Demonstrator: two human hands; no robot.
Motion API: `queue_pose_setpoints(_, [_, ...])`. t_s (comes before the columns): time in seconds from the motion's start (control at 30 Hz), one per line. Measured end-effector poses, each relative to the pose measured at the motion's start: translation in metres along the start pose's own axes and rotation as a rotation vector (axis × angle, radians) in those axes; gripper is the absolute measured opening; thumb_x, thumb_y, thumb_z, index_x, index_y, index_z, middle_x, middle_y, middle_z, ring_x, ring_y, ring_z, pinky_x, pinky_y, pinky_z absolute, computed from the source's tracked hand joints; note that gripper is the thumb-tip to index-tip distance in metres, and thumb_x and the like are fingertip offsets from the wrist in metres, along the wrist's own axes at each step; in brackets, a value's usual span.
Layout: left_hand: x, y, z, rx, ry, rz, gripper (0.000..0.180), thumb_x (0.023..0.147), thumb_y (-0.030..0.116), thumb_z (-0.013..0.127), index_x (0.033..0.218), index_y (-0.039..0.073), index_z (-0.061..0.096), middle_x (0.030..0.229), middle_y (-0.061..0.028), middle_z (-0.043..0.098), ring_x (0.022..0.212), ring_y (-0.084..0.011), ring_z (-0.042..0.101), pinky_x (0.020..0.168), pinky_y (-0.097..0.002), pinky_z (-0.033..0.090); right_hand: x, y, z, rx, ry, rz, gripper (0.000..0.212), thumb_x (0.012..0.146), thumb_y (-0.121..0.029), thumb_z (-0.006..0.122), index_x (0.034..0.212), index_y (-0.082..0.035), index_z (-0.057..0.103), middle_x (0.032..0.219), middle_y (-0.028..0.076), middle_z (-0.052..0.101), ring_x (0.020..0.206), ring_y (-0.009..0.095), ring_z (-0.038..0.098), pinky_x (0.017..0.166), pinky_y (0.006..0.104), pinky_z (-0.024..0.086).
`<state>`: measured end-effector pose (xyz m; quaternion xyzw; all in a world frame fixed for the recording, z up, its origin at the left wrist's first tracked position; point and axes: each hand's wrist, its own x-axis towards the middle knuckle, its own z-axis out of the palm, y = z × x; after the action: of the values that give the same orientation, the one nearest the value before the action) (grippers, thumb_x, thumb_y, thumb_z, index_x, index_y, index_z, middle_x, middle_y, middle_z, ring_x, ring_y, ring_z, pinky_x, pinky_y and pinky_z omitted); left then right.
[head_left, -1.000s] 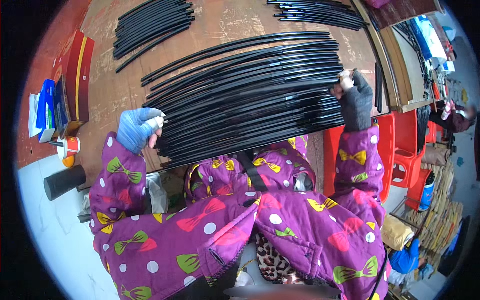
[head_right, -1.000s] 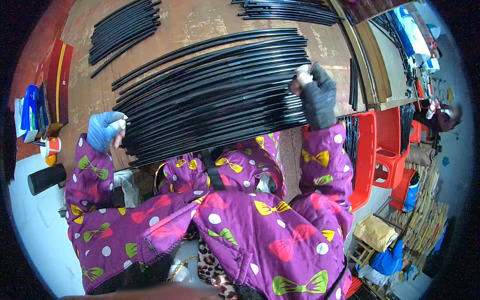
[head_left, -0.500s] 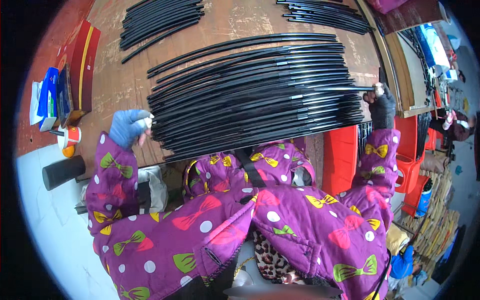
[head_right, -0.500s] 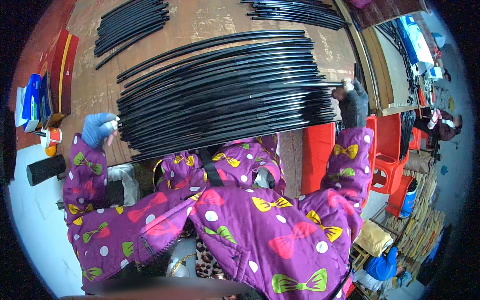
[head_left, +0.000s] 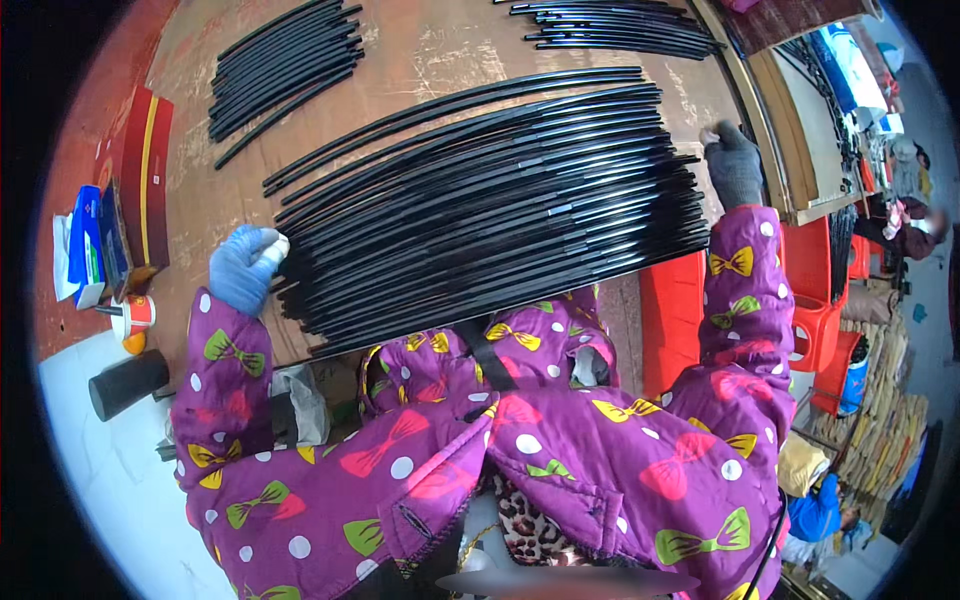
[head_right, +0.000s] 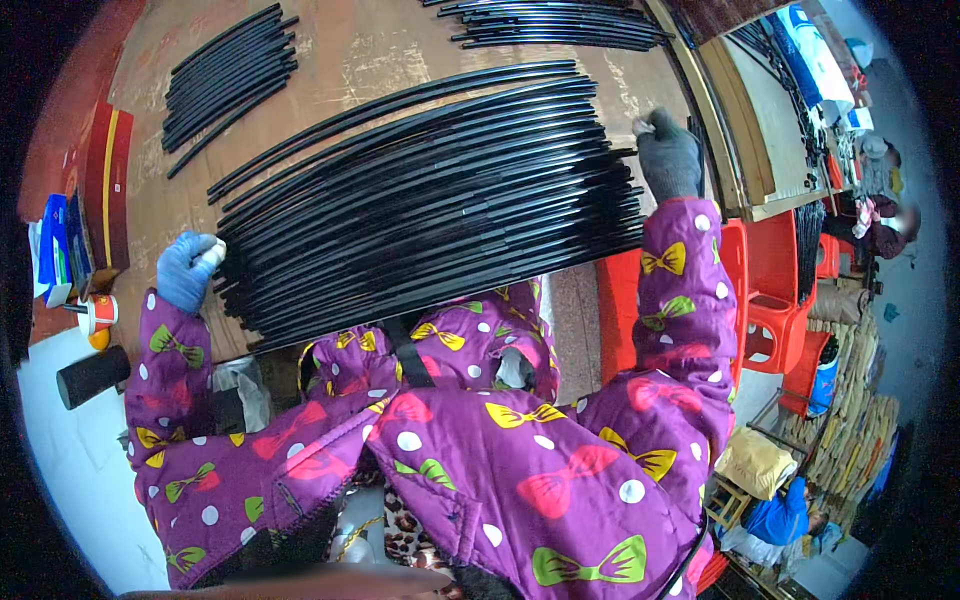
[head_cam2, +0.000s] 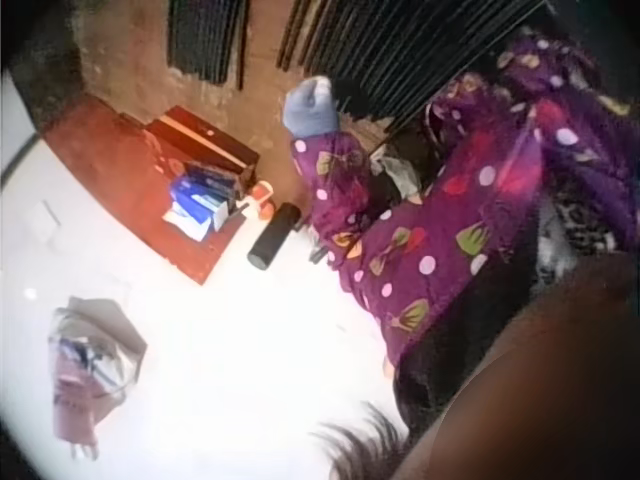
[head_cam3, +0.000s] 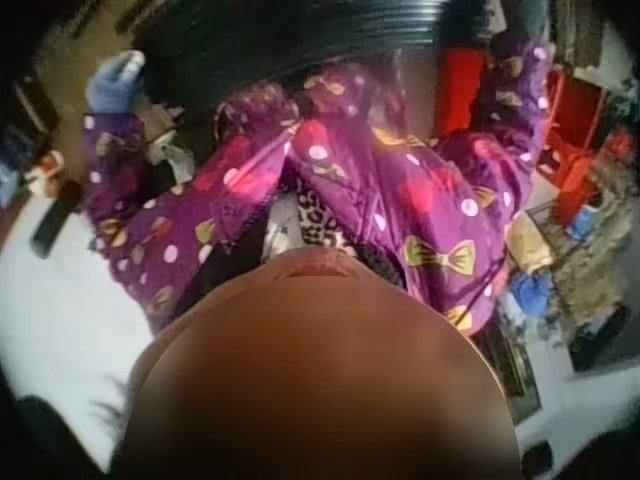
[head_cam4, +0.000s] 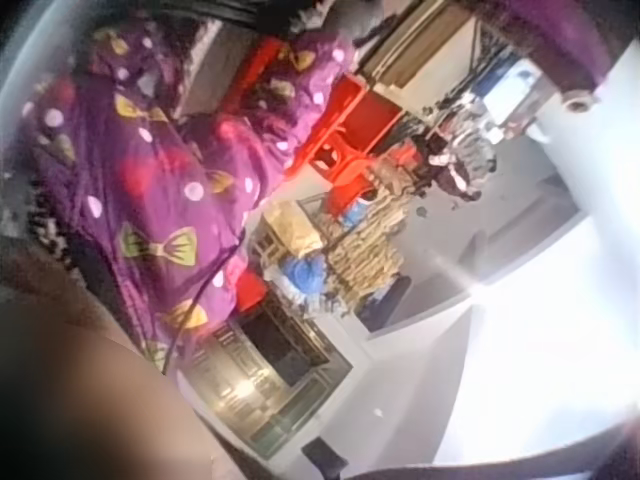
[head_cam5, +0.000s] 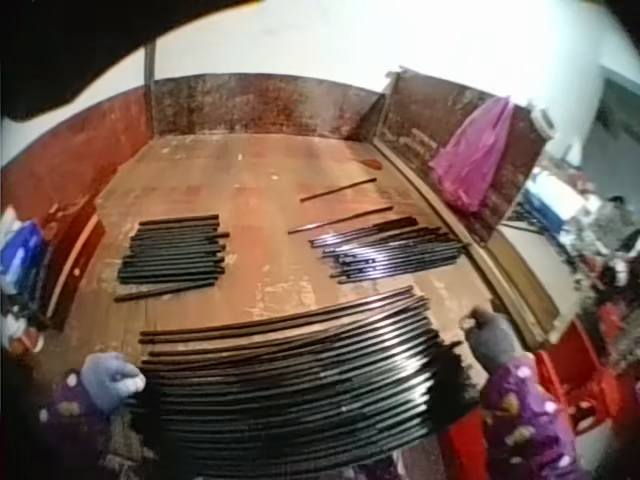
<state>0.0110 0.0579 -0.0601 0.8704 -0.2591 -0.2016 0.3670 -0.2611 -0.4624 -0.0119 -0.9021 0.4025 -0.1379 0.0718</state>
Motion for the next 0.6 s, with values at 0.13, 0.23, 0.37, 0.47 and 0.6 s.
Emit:
queue_pose_setpoints(0.13, [0.029, 0.010, -0.002, 0.142, 0.125, 0.045, 0.013, 0.076, 0.011, 0.062, 0.084, 0.002, 0.062, 0.076, -0.0070, 0.059, 0.069, -0.0134, 0.057, 0.064, -0.0252, 0.045, 0.027, -0.061, 0.011, -0.090, -0.019, -0.039, 0.011, 0.078, -0.014, 0.055, 0.085, -0.006, 0.057, 0.072, 0.012, 0.060, 0.070, 0.027, 0.059, 0.065, 0.0333, 0.044])
queue_pose_setpoints(0.23, [0.064, 0.006, -0.003, 0.182, 0.208, 0.068, 0.014, 0.077, 0.012, 0.060, 0.088, 0.003, 0.061, 0.079, -0.0091, 0.059, 0.073, -0.0181, 0.059, 0.069, -0.0274, 0.046, 0.059, -0.078, 0.035, -0.104, 0.061, -0.267, 0.020, 0.079, -0.029, 0.051, 0.091, -0.013, 0.056, 0.083, 0.017, 0.059, 0.081, 0.035, 0.056, 0.068, 0.0437, 0.043])
queue_pose_setpoints(0.37, [0.102, -0.006, -0.005, 0.539, 0.285, 0.197, 0.022, 0.077, 0.016, 0.060, 0.097, 0.008, 0.060, 0.100, -0.0117, 0.056, 0.092, -0.0238, 0.055, 0.080, -0.0306, 0.043, 0.085, -0.100, 0.056, -0.164, -0.050, -0.386, 0.021, 0.078, -0.024, 0.051, 0.096, -0.014, 0.055, 0.090, 0.016, 0.058, 0.086, 0.034, 0.055, 0.074, 0.0415, 0.044])
queue_pose_setpoints(0.47, [0.119, -0.008, -0.006, 0.713, 0.224, 0.133, 0.039, 0.075, 0.023, 0.060, 0.113, 0.016, 0.052, 0.120, -0.0114, 0.046, 0.111, -0.0273, 0.043, 0.093, -0.0350, 0.036, 0.093, -0.115, 0.070, -0.521, -0.153, -0.387, 0.029, 0.078, -0.021, 0.051, 0.107, -0.016, 0.050, 0.105, 0.012, 0.054, 0.097, 0.031, 0.053, 0.080, 0.0439, 0.042])
queue_pose_setpoints(0.6, [0.137, -0.020, -0.002, 0.793, 0.183, 0.180, 0.038, 0.074, 0.022, 0.061, 0.110, 0.012, 0.053, 0.113, -0.0108, 0.050, 0.107, -0.0270, 0.045, 0.090, -0.0347, 0.037, 0.092, -0.122, 0.071, -0.567, -0.245, -0.406, 0.029, 0.076, -0.020, 0.053, 0.105, -0.016, 0.051, 0.104, 0.012, 0.055, 0.099, 0.030, 0.052, 0.081, 0.0433, 0.041])
